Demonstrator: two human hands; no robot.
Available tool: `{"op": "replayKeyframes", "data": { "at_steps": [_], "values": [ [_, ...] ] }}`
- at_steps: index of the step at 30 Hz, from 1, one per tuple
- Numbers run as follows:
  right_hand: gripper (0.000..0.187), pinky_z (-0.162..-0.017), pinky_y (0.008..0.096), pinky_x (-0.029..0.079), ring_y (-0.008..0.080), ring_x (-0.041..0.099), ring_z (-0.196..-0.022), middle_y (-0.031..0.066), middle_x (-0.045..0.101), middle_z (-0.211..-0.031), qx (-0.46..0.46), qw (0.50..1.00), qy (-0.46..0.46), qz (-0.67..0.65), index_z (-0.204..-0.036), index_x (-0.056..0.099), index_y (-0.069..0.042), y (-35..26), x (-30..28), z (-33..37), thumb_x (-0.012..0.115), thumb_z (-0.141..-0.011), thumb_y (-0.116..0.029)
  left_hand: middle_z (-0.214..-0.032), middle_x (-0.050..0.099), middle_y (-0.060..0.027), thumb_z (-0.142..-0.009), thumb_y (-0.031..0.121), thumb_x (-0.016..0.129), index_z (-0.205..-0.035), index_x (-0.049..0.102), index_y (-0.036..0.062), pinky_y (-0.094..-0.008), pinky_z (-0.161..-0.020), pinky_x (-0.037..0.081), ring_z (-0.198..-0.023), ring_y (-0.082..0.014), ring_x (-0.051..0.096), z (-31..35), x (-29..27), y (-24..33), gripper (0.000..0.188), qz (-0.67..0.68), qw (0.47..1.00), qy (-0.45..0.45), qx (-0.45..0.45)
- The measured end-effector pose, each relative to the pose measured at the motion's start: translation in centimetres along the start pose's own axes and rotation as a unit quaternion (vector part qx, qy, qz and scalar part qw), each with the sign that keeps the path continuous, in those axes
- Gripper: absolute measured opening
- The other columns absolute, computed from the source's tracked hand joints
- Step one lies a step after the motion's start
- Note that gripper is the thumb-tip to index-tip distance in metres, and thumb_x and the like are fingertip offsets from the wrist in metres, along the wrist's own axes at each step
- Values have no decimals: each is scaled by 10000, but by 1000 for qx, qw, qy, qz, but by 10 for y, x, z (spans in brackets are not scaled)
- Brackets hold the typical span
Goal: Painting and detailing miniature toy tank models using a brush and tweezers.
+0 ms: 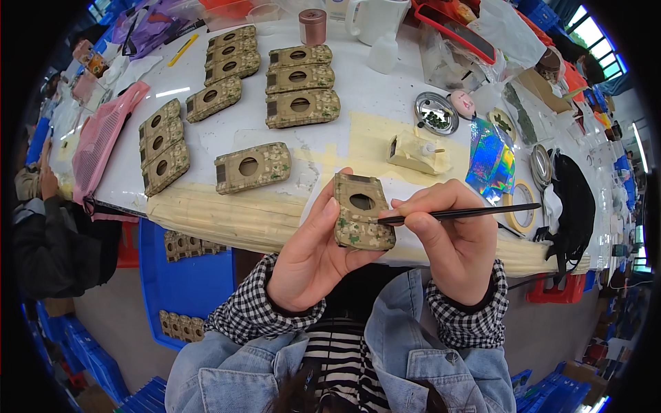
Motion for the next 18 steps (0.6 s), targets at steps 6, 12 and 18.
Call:
{"op": "replayKeyframes", "data": {
  "at_steps": [6, 12, 18],
  "values": [
    [57, -644, 241, 464, 126, 604, -707, 68, 648, -771, 3, 1000, 2, -2, -860, 643, 15, 0, 0, 0, 666, -849, -36, -1418, 365, -146, -1031, 334, 288, -1489, 155, 156, -420, -989, 501, -1221, -276, 504, 0, -1, -1, 509, -3, 1000, 1, 5],
    [62, -638, 237, 462, 121, 601, -702, 66, 647, -769, 7, 1000, 0, -3, -861, 642, 14, 0, 1, 0, 667, -852, -42, -1375, 407, -88, -1032, 281, 329, -1483, 139, 185, -374, -966, 509, -1213, -216, 508, 0, 0, 1, 499, 12, 1000, -8, -8],
    [61, -635, 236, 463, 119, 601, -700, 65, 647, -769, 4, 1000, 2, 0, -862, 643, 14, 1, 1, 0, 670, -849, -39, -1382, 402, -85, -1033, 284, 328, -1485, 135, 195, -374, -969, 504, -1214, -216, 505, 0, 1, 0, 500, 14, 1000, -4, -8]
  ]
}}
Point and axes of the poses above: each hand's wrist, its own z-axis away from the middle knuckle, its own x-axis out of the palm, y = z × x, the point moved 2 cm from there along -z, towards the middle knuckle
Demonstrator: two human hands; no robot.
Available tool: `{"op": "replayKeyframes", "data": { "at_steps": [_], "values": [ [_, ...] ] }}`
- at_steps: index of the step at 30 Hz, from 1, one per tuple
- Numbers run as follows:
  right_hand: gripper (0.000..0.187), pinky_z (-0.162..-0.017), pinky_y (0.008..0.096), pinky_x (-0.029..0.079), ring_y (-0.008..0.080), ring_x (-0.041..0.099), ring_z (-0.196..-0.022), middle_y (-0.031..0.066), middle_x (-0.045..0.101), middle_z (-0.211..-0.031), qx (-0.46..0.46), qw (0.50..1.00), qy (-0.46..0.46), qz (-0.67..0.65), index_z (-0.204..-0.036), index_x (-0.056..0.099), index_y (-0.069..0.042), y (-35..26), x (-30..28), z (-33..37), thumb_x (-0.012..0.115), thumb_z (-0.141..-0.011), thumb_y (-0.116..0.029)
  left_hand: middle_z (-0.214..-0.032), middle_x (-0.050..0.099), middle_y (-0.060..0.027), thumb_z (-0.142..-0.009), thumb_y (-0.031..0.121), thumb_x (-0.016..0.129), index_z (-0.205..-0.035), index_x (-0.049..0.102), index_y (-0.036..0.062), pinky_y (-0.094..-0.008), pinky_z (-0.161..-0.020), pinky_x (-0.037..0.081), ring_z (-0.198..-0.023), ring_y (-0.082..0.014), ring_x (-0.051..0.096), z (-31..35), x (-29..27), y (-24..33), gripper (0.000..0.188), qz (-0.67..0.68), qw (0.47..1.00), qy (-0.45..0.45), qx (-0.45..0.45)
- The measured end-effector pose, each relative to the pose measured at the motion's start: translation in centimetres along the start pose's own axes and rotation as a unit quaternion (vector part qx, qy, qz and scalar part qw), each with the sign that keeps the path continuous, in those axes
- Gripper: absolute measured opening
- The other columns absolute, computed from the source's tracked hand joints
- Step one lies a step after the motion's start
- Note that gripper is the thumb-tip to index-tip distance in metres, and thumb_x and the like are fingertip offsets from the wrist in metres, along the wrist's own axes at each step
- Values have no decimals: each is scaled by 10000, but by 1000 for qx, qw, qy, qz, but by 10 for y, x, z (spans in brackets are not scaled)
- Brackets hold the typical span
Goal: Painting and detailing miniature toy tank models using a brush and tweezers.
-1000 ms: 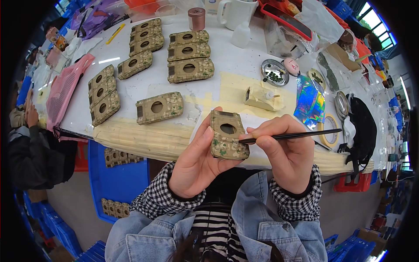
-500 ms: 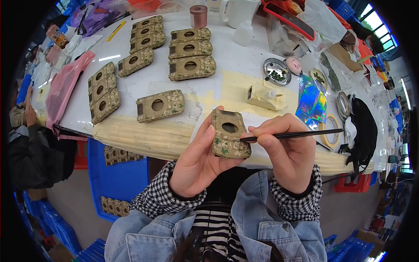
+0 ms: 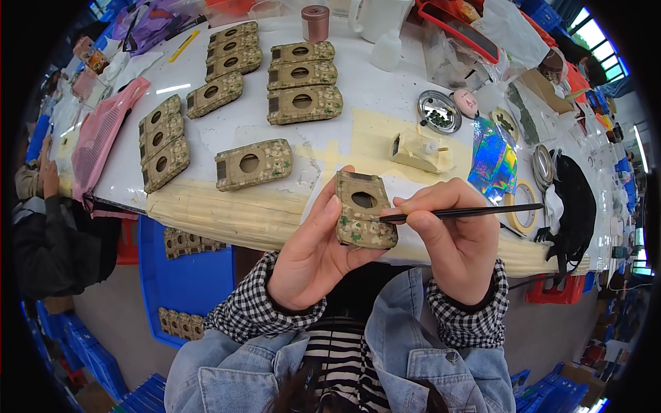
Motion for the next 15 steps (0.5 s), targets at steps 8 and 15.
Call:
{"op": "replayKeyframes", "data": {
  "at_steps": [8, 15],
  "values": [
    [60, -630, 235, 462, 119, 600, -697, 64, 646, -769, -2, 1000, 0, 6, -862, 644, 14, 0, 0, 0, 673, -846, -36, -1383, 401, -85, -1033, 285, 327, -1487, 132, 199, -374, -966, 504, -1207, -213, 510, 0, -2, 0, 501, -1, 1000, -5, -2],
    [107, -683, 241, 469, 115, 605, -770, 68, 648, -843, 18, 999, -8, -42, -939, 623, 24, 3, 0, 1, 662, -864, -43, -1390, 402, -129, -1031, 337, 299, -1489, 148, 170, -399, -986, 498, -1202, -267, 517, 0, -2, 0, 510, -16, 1000, 6, 4]
  ]
}}
Point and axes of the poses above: each hand's wrist, its own z-axis away from the middle knuckle, its own x-axis out of the palm, y = z × x, the point moved 2 cm from there along -z, towards the middle knuckle
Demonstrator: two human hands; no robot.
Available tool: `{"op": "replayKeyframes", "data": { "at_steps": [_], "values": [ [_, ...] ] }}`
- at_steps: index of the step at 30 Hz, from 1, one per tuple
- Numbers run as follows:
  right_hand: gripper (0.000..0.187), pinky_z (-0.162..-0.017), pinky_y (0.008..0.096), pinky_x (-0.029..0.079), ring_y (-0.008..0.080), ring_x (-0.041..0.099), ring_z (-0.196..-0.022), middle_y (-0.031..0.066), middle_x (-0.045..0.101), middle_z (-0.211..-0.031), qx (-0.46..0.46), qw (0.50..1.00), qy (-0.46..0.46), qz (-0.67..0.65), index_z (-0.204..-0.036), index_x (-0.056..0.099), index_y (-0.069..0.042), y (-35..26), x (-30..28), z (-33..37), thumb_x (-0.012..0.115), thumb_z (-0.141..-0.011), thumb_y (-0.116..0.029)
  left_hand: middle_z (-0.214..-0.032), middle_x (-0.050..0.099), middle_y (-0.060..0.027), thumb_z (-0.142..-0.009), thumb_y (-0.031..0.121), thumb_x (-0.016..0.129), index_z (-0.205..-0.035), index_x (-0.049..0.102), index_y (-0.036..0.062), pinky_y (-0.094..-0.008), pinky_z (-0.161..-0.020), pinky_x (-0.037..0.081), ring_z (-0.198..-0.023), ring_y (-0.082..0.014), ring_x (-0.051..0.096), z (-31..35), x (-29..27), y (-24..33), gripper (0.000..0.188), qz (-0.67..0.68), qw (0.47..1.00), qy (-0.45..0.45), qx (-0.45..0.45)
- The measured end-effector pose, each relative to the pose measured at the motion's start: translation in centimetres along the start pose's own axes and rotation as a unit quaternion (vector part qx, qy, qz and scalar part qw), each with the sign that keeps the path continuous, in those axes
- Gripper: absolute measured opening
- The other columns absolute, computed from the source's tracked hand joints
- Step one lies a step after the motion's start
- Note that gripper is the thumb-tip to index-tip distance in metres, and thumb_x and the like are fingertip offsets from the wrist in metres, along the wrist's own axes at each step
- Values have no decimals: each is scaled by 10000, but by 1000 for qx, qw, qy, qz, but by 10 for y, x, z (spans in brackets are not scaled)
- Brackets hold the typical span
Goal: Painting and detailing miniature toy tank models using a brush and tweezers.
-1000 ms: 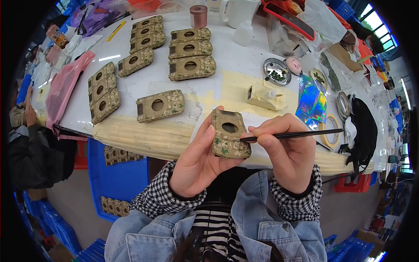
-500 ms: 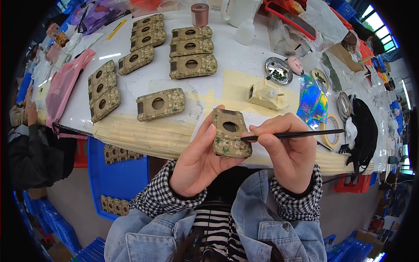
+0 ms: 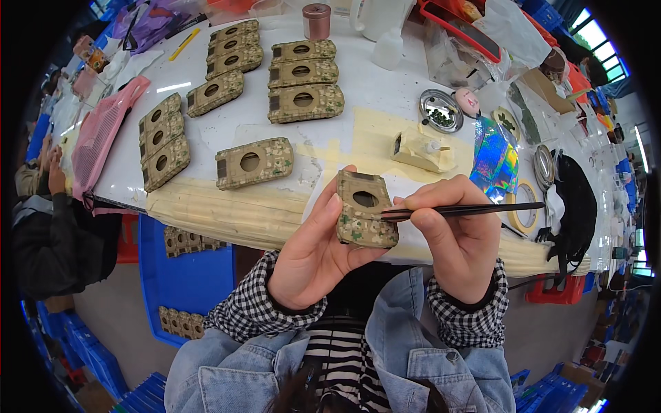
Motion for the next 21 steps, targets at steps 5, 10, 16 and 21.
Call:
{"op": "replayKeyframes", "data": {
  "at_steps": [5, 10, 16, 21],
  "values": [
    [142, -778, 252, 478, 131, 624, -856, 85, 634, -922, -33, 997, 38, -52, -1016, 588, 34, -3, -1, -1, 607, -911, -59, -1399, 381, -209, -1029, 368, 281, -1487, 173, 160, -411, -1013, 475, -1203, -319, 511, -1, -2, -1, 514, 29, 1000, 8, -5],
    [104, -770, 242, 444, 128, 563, -876, 91, 583, -961, -78, 991, 93, 64, -997, 577, 11, -4, -20, -2, 560, -939, -74, -1403, 347, -277, -1029, 369, 284, -1484, 189, 161, -413, -1030, 457, -1206, -352, 502, -2, -6, -2, 509, 57, 998, -6, -11],
    [68, -679, 283, 395, 196, 506, -746, 88, 546, -808, -115, 899, 193, 376, -913, 622, -17, -2, -40, -11, 616, -849, 5, -1390, 415, -140, -1036, 339, 283, -1479, 181, 166, -386, -997, 491, -1208, -249, 522, -1, -6, 1, 486, 77, 997, -25, -17],
    [172, -656, 334, 441, 239, 542, -717, 71, 593, -720, -167, 838, 159, 495, -909, 669, -30, 11, -45, -23, 726, -748, -30, -1380, 421, -189, -1036, 338, 275, -1471, 203, 166, -394, -1006, 483, -1216, -272, 515, -3, -6, 1, 473, 91, 995, -42, -15]
  ]
}}
Point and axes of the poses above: each hand's wrist, its own z-axis away from the middle knuckle, its own x-axis out of the palm, y = z × x, the point moved 2 cm from there along -z, towards the middle knuckle
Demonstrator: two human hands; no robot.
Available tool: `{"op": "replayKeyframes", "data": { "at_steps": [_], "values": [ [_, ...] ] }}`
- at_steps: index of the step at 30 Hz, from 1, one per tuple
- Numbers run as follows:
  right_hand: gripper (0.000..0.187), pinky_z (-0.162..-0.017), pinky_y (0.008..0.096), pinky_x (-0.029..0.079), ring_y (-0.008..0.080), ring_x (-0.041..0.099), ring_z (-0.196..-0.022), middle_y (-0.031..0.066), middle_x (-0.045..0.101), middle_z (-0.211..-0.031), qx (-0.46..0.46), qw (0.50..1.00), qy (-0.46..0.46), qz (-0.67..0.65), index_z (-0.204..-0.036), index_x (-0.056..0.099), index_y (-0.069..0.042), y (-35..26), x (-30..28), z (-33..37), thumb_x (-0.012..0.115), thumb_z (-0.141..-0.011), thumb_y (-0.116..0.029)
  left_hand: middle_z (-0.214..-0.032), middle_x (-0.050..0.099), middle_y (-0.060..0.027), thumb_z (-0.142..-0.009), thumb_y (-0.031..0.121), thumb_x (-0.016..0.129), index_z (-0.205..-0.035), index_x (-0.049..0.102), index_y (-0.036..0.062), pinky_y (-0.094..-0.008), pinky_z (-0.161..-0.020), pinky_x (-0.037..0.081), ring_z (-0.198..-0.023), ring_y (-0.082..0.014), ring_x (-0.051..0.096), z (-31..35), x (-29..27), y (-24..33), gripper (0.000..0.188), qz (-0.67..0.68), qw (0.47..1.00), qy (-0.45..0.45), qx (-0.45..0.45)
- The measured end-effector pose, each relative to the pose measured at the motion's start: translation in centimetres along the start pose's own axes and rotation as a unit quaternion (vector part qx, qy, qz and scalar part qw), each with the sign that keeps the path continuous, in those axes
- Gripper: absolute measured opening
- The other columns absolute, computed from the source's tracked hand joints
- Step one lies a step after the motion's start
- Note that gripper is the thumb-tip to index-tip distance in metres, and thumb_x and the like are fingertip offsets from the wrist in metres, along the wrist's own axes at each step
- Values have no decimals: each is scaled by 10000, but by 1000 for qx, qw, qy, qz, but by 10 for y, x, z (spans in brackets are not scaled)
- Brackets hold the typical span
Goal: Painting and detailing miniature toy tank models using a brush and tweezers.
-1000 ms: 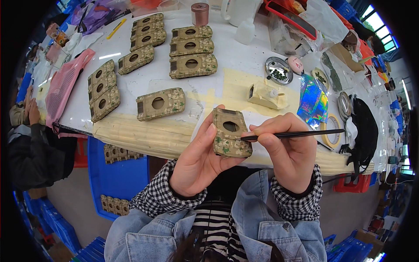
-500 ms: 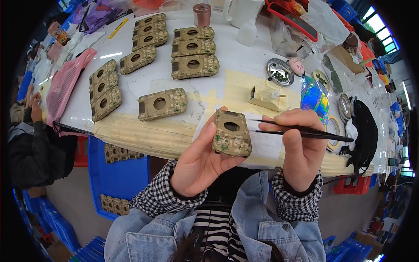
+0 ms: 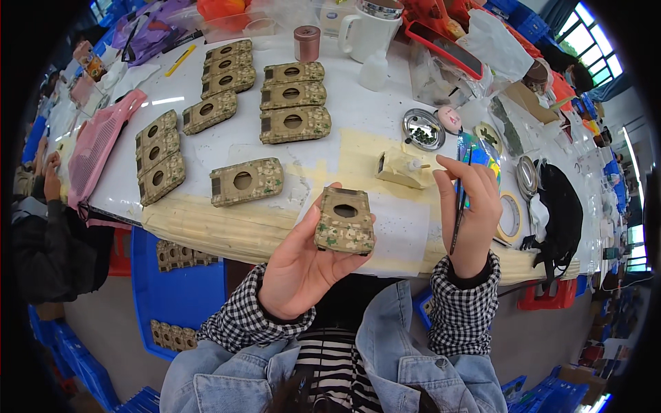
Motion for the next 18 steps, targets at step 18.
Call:
{"op": "replayKeyframes", "data": {
  "at_steps": [18],
  "values": [
    [103, -619, 286, 423, 197, 544, -662, 61, 603, -732, 60, 979, 52, -190, -872, 661, -10, -30, -14, 5, 693, -782, 29, -1379, 419, -200, -1037, 336, 274, -1477, 189, 184, -393, -1007, 482, -1213, -276, 517, 1, 1, 2, 474, 7, 1000, 6, -4]
  ]
}}
Point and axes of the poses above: each hand's wrist, its own z-axis away from the middle knuckle, its own x-axis out of the palm, y = z × x, the point moved 2 cm from there along -z, towards the middle knuckle
